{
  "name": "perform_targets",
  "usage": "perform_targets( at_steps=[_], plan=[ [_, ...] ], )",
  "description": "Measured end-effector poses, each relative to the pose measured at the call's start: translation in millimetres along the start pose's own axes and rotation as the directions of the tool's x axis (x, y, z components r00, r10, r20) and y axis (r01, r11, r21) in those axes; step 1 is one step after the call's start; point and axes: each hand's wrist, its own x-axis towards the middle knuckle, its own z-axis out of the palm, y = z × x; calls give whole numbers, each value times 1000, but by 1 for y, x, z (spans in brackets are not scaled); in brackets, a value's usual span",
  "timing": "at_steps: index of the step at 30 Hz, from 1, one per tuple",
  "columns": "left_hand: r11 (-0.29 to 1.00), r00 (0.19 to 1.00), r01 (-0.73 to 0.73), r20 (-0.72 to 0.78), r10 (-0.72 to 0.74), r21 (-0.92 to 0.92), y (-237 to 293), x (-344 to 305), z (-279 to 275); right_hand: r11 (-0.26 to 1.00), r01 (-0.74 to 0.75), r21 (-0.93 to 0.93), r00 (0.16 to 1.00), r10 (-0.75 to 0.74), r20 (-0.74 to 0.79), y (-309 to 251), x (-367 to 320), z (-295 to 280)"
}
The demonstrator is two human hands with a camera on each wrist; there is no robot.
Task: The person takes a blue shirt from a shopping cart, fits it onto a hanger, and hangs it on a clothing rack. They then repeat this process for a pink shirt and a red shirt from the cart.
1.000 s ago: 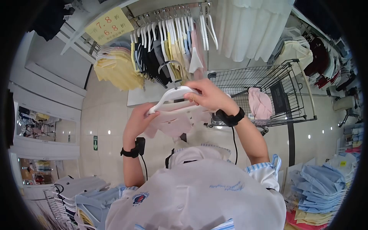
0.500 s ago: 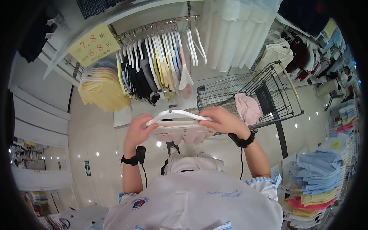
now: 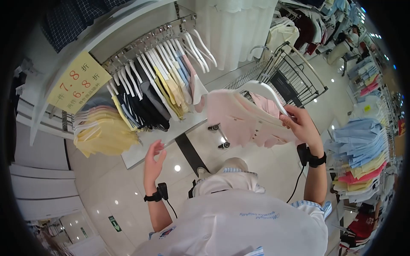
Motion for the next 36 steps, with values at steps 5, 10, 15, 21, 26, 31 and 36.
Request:
perform_targets(
  at_steps=[5, 10, 15, 21, 26, 31, 36],
  plan=[
    [994, 989, 95, 118, -88, -60, -20, -2, 10, 992, -90, 91, 984, 103, -143, 16, 25, 36],
    [989, 981, 135, 146, -126, -59, -29, 9, 18, 991, -45, 127, 990, 62, -128, 21, 87, 78],
    [988, 983, 152, 109, -150, -10, -28, 23, 13, 997, 30, 78, 996, -23, -90, 26, 160, 122],
    [969, 969, 243, 21, -244, 37, -15, 40, 1, 983, 150, 111, 984, -138, -110, 39, 246, 151],
    [962, 966, 259, -16, -259, 83, -7, 67, 8, 954, 265, 141, 958, -244, -152, 23, 318, 158],
    [962, 965, 261, -45, -258, 81, 11, 89, 19, 937, 327, 123, 931, -298, -210, -8, 385, 162],
    [938, 942, 328, -105, -318, 110, 20, 90, 27, 927, 364, 88, 922, -345, -176, -8, 445, 181]
  ],
)
